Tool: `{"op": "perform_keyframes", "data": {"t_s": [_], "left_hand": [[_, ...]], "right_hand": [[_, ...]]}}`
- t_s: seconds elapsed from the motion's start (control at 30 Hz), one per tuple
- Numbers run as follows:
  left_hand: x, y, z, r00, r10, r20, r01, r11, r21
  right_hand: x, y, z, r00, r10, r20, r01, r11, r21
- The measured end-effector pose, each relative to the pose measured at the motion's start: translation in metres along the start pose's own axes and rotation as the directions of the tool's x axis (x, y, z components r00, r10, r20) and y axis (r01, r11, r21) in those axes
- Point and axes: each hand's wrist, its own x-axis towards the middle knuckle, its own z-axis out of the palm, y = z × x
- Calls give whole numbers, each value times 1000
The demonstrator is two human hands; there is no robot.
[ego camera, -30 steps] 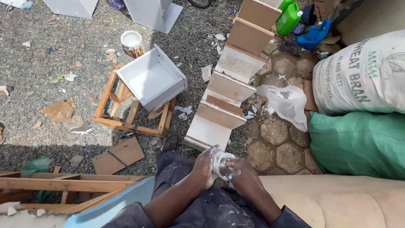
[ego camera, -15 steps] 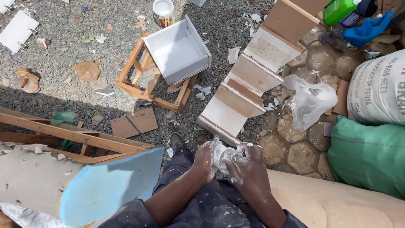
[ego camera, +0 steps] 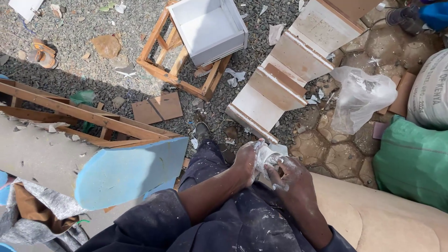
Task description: The person applies a white filler paste to the edges and corners of a wooden box using their fingers. They repeatedly scoop filler from a small container and smooth it along the seams of the box.
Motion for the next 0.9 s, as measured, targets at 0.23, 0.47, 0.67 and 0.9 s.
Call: {"op": "perform_keyframes", "data": {"t_s": [0.23,0.47,0.67,0.9], "left_hand": [[6,-4,-4,998,65,-18,-65,998,-9],[0,4,-8,995,103,-14,-104,993,-49],[-9,14,-9,996,72,-46,-74,995,-66],[-18,22,-9,996,90,0,-90,993,-77]], "right_hand": [[-2,-8,-6,1000,-5,-27,9,988,153],[7,-6,0,989,-146,-20,147,987,66],[16,-4,9,968,-246,-45,249,966,64],[19,-8,8,934,-345,-98,348,937,16]]}}
